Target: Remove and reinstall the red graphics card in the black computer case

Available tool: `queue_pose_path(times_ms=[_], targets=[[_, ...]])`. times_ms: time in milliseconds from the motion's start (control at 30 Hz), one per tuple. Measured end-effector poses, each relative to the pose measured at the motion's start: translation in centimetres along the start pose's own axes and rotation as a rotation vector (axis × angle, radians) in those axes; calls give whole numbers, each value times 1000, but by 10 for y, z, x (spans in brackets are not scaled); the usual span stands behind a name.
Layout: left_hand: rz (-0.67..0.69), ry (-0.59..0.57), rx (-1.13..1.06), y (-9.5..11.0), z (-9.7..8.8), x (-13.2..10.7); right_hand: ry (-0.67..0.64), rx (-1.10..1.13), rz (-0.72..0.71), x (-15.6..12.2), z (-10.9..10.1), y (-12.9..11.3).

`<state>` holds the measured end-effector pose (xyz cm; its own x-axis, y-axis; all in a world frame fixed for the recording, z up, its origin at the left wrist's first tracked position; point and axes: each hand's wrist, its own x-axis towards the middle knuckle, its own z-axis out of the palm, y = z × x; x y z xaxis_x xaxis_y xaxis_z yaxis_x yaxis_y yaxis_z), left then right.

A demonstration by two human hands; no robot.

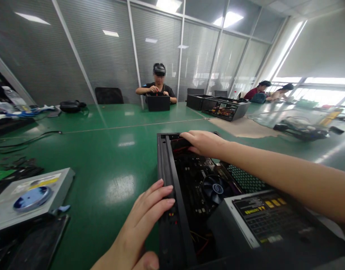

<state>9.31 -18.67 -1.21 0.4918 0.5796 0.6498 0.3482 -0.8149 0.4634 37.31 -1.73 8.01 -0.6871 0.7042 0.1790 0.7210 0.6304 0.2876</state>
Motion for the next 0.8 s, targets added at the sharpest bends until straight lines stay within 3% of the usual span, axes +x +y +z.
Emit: queue_pose_path(times_ms=[133,233,333,467,600,700,800], targets=[[-21,-5,-48,2,0,0,87,64,-31,-3,-3,13],[-30,-6,-52,3,0,1,6,95,10,-1,6,14],[-35,-4,-41,3,-1,1,-92,-16,15,4,14,12],[0,-15,-35,0,-3,2,-91,-174,12,7,15,7],[47,-24,-28,-4,-2,5,-118,-197,59,11,13,6],[76,-8,-7,-5,-4,5,-167,-142,68,9,6,11],[123,40,97,8,-13,1,-158,44,22,-14,-16,25]])
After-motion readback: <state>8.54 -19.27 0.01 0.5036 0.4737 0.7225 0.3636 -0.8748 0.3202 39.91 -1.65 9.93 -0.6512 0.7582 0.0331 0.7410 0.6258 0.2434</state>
